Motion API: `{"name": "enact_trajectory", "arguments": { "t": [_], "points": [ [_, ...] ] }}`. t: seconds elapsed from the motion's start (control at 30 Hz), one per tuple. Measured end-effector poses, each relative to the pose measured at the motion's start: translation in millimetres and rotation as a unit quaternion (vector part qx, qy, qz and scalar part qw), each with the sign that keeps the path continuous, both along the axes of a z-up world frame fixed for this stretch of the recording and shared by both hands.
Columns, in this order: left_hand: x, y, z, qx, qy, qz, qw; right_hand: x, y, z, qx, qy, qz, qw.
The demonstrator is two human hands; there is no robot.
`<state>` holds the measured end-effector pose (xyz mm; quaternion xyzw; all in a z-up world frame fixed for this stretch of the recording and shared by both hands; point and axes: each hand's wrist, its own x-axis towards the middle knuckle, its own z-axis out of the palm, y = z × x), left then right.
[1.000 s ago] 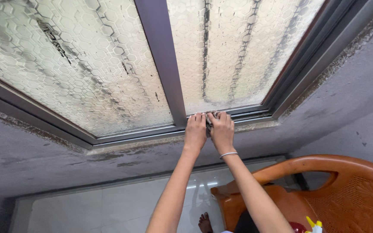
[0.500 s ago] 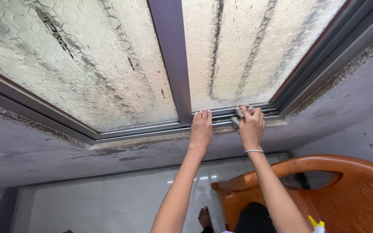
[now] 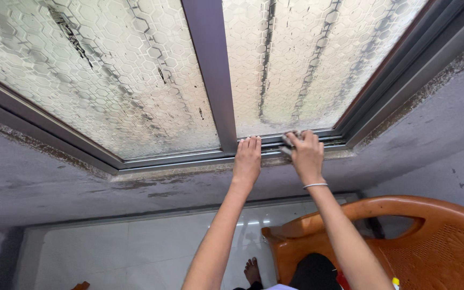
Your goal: The person wipes the textured glass and metal frame of a sliding window using a cloth. They clean the lower track, vertical edges, and upper sections of the window frame in a repetitive manner.
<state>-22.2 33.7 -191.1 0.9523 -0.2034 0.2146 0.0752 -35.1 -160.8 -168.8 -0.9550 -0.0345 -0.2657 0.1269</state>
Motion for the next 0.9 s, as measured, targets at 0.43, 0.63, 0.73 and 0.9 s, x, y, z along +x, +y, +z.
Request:
{"name": "enact_trajectory", "arguments": {
  "t": [0.43,0.63,0.73,0.9],
  "points": [
    [-31.7,-4.3,5.1,-0.174,0.020,0.008,0.985,11.7,39.7,-16.7,0.067,0.020,-0.047,0.996],
    [-41.3,4.0,10.5,-0.227,0.051,0.018,0.972,10.7,101.5,-3.4,0.005,-0.037,0.063,0.997],
    [-47.5,13.2,3.3,-0.197,0.086,0.025,0.976,10.3,89.7,-0.2,0.017,-0.021,0.098,0.995],
    [-39.5,0.1,-13.0,-0.150,0.046,-0.006,0.988,4.4,4.8,0.3,0.044,0.011,0.017,0.999]
  ]
}}
